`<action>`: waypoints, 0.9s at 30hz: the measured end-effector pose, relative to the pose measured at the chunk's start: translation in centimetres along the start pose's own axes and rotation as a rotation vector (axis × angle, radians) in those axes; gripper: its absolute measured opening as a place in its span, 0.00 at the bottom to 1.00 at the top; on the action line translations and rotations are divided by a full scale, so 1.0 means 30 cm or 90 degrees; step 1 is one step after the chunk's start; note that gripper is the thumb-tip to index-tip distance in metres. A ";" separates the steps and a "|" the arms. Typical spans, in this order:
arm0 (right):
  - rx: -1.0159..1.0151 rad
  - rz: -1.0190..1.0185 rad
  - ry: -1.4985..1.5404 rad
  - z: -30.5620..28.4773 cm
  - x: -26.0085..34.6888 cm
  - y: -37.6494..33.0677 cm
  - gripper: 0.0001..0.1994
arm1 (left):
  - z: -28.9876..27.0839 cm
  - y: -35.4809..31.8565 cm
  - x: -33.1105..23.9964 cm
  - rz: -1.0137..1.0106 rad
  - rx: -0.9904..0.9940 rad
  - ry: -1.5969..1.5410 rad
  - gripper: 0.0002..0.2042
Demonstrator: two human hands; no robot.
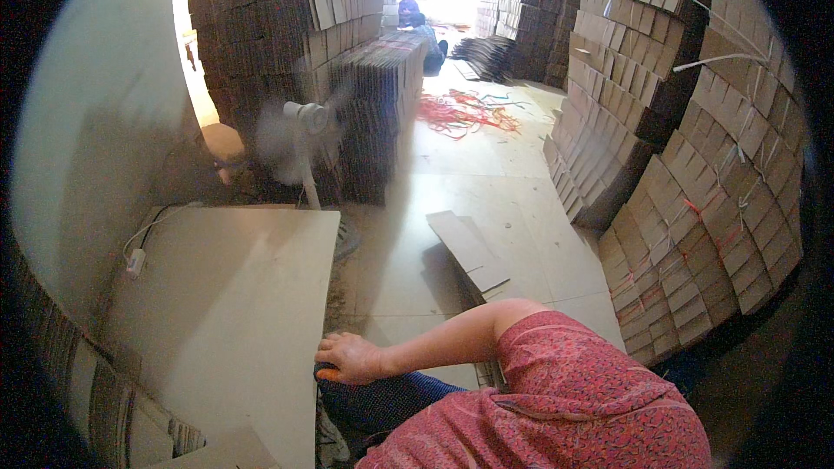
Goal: The person sits on the floor and folds pre-cut cardboard sheets into compartmentalized trays using both hands. They repeatedly pick up flat cardboard pieces, fold along scored lines, and place the finished trays into a growing stack beside them.
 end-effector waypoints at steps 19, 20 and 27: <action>-0.009 0.007 0.000 -0.005 0.002 -0.007 0.16 | 0.017 -0.030 0.041 -0.005 0.041 0.051 0.20; -0.001 0.008 0.005 0.000 0.001 -0.006 0.16 | 0.015 -0.028 0.041 -0.019 0.049 0.041 0.20; -0.010 0.002 0.014 -0.008 0.003 -0.004 0.16 | -0.007 -0.003 0.001 -0.033 0.056 0.009 0.22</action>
Point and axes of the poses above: each hand's wrist, its own y-axis towards the middle knuckle, its own z-axis out of the palm, x = y × z, the point moved 3 cm from there along y, towards the middle knuckle, and after that the axes turned 7 degrees about -x, right-handed, at the moved point
